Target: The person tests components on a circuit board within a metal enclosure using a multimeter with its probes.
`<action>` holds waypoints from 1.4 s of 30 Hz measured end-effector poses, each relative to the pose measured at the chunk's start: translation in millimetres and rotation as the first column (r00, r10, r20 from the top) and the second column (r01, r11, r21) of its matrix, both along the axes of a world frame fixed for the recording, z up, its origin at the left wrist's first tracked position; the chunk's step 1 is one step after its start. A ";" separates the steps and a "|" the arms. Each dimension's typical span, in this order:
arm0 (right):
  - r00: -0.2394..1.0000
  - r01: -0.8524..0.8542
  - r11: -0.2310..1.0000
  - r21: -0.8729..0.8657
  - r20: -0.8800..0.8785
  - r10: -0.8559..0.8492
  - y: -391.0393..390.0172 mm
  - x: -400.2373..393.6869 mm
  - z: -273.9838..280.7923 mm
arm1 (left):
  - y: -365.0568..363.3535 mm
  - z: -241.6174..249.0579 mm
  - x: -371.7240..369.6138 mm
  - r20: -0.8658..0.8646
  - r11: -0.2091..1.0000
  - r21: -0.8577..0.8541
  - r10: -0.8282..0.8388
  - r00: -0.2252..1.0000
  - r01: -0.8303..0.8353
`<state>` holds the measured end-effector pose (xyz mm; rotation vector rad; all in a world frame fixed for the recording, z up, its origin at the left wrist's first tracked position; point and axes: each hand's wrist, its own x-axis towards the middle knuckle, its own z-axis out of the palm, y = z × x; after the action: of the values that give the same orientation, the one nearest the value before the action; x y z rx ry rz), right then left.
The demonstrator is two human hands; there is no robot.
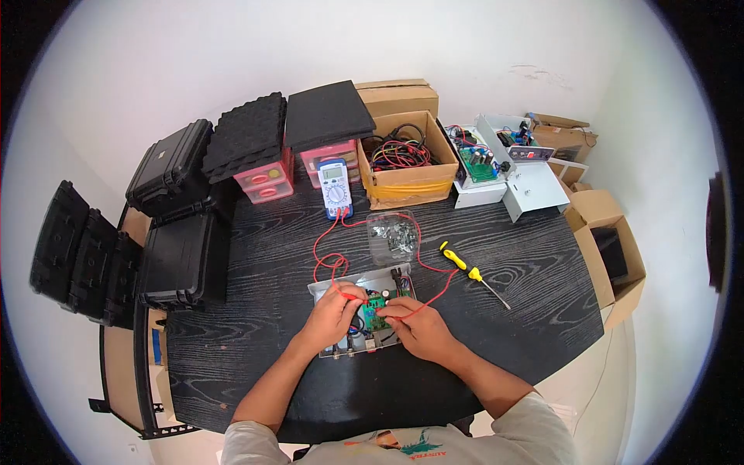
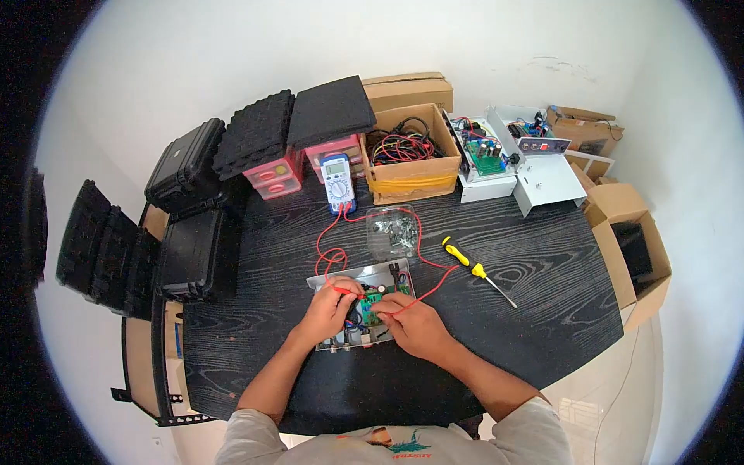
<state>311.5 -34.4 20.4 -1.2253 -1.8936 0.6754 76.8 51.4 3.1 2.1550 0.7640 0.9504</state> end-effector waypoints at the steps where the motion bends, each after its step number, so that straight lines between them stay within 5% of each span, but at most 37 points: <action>1: 1.000 -0.001 1.000 -0.002 -0.003 0.001 0.3 0.1 -0.4 | -0.4 0.0 0.2 0.005 1.000 -0.004 0.001 1.000 -0.001; 42: 1.000 0.000 0.999 0.039 -0.027 0.001 2.2 0.5 0.7 | -2.3 -2.6 -3.4 -0.014 0.999 0.034 0.025 1.000 -0.024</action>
<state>312.1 -32.1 21.0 -1.1850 -1.8763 0.6490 73.4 49.1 0.5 2.1887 0.7886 0.9675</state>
